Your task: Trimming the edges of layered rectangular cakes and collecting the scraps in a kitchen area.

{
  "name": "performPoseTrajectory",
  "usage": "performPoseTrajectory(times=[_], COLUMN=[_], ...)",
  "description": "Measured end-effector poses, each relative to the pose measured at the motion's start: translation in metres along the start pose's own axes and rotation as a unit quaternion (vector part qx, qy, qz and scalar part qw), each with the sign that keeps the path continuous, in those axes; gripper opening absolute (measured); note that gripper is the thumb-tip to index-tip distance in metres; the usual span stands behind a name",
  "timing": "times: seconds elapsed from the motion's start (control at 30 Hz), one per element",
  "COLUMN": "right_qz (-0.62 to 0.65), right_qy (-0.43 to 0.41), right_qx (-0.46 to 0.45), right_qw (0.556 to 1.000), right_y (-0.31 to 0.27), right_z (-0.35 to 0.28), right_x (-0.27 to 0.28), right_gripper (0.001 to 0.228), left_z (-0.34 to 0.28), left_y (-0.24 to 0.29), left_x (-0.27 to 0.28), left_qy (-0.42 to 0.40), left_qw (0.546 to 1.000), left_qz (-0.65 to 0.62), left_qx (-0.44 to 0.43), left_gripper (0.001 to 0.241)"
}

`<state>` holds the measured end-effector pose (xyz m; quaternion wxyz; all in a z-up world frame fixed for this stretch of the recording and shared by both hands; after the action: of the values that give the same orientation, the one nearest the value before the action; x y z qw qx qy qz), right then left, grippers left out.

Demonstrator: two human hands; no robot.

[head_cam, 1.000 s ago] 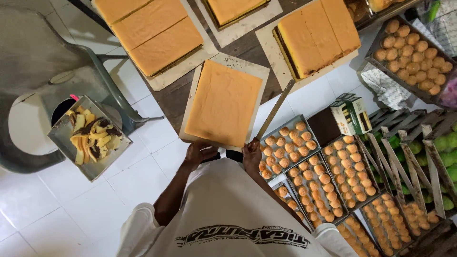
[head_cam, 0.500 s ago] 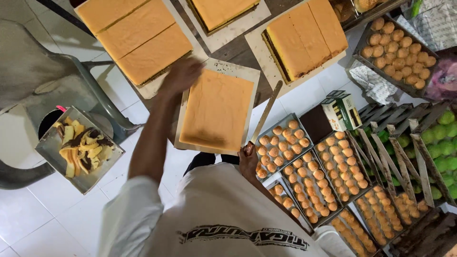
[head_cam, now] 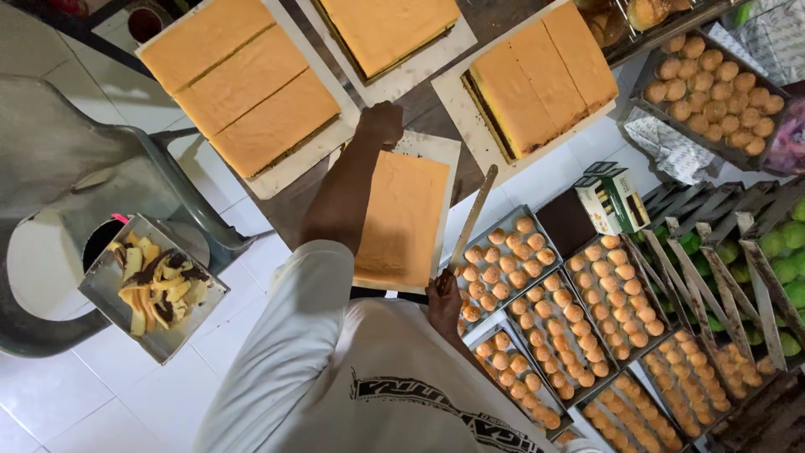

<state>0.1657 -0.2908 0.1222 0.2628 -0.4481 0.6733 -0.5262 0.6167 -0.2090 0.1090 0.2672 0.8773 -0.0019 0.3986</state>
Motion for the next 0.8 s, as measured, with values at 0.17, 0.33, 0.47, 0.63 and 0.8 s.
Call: performPoseTrajectory(times=[0.17, 0.33, 0.47, 0.63, 0.8], right_qz=[-0.003, -0.026, -0.01, -0.006, -0.013], right_qy=[-0.005, -0.01, -0.011, -0.011, -0.022], right_qx=[0.007, -0.022, -0.009, -0.006, 0.014], right_qw=[1.0, 0.999, 1.0, 1.0, 1.0], right_y=[0.004, -0.001, -0.009, 0.002, -0.002], right_z=[0.005, 0.004, 0.006, 0.007, 0.003], right_x=[0.0, 0.0, -0.003, 0.0, 0.0], right_gripper=[0.021, 0.019, 0.019, 0.018, 0.017], left_z=[-0.018, -0.019, -0.025, -0.038, -0.038], left_y=[0.007, 0.003, 0.01, 0.016, 0.019], left_x=[0.007, -0.001, 0.01, 0.024, 0.022], left_qy=[-0.042, -0.042, -0.044, -0.043, -0.056], left_qw=[0.998, 0.997, 0.998, 0.999, 0.997], left_qz=[0.05, 0.061, 0.041, -0.008, 0.042], left_qx=[0.016, 0.007, 0.005, -0.006, -0.046], left_gripper=[0.039, 0.044, 0.043, 0.041, 0.024])
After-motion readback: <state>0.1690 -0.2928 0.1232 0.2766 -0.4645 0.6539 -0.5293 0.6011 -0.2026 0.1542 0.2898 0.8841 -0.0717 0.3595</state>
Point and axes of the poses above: each hand's wrist, its own z-axis towards the middle knuckle, its own x-axis out of the back of the hand, y = z × x, the point moved 6 cm from there along z, towards the middle knuckle, and after that the axes turned 8 degrees about -z, right-handed, at the moved point
